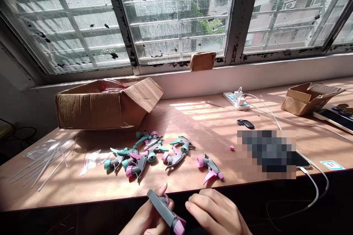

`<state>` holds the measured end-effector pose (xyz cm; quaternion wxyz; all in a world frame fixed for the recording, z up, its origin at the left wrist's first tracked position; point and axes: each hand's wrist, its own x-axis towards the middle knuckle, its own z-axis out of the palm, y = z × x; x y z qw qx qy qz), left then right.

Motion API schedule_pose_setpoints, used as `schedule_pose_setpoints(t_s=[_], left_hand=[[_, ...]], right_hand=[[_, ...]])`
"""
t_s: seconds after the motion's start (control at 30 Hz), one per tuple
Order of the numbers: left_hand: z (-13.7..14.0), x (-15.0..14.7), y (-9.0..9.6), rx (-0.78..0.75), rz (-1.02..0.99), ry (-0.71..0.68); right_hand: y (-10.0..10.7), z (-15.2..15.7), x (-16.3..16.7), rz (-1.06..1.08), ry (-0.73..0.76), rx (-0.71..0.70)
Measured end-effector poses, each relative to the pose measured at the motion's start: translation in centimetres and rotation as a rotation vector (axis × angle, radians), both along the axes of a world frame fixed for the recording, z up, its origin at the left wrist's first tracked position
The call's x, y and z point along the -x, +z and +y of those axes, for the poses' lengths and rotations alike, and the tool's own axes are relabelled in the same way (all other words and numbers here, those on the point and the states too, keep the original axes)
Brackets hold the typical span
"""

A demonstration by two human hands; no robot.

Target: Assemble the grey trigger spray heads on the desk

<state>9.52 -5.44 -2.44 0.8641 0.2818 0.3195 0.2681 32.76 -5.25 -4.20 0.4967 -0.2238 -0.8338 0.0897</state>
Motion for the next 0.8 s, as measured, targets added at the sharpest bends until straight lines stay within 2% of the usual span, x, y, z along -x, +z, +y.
schedule_pose_setpoints(t_s=[0.07, 0.17, 0.27, 0.33, 0.4, 0.5, 0.57, 0.6, 0.67, 0.7, 0.73, 0.8], left_hand=[[-0.3, -0.3, 0.2, 0.018, -0.004, 0.083], [-1.1, -0.8, 0.7, -0.064, 0.115, 0.250], [-1.8, -1.2, 1.2, -0.202, 0.289, 0.364], [-1.9, -1.3, 1.5, -0.261, 0.353, 0.374], [-1.8, -1.1, 1.6, -0.256, 0.369, 0.377], [-1.1, -0.4, 1.8, -0.218, 0.325, 0.408], [-0.6, 0.1, 2.0, -0.282, 0.359, 0.476], [-0.4, 0.4, 2.0, -0.351, 0.418, 0.516], [-0.2, 0.8, 2.0, -0.540, 0.612, 0.575], [-0.1, 0.9, 2.0, -0.649, 0.738, 0.587], [0.0, 1.0, 1.9, -0.757, 0.870, 0.584], [0.2, 1.3, 1.7, -0.942, 1.123, 0.551]], right_hand=[[-0.2, 0.0, 1.2, 0.104, 0.033, 0.328], [-0.4, -0.4, 2.6, 0.197, 0.117, 0.821], [-0.2, -1.1, 3.3, 0.244, 0.194, 1.121], [-0.1, -1.3, 3.3, 0.251, 0.171, 1.202], [0.0, -1.2, 2.9, 0.259, 0.070, 1.109], [-0.2, -0.1, 1.0, 0.222, -0.107, 0.682], [-0.3, 1.3, -1.1, 0.118, -0.240, 0.429], [-0.4, 2.1, -2.2, 0.044, -0.346, 0.377], [-0.7, 3.8, -4.4, -0.064, -0.674, 0.332], [-0.9, 4.6, -5.4, -0.120, -0.772, 0.332], [-1.1, 5.3, -6.2, -0.162, -0.826, 0.332], [-1.7, 6.0, -7.1, -0.215, -0.841, 0.328]])
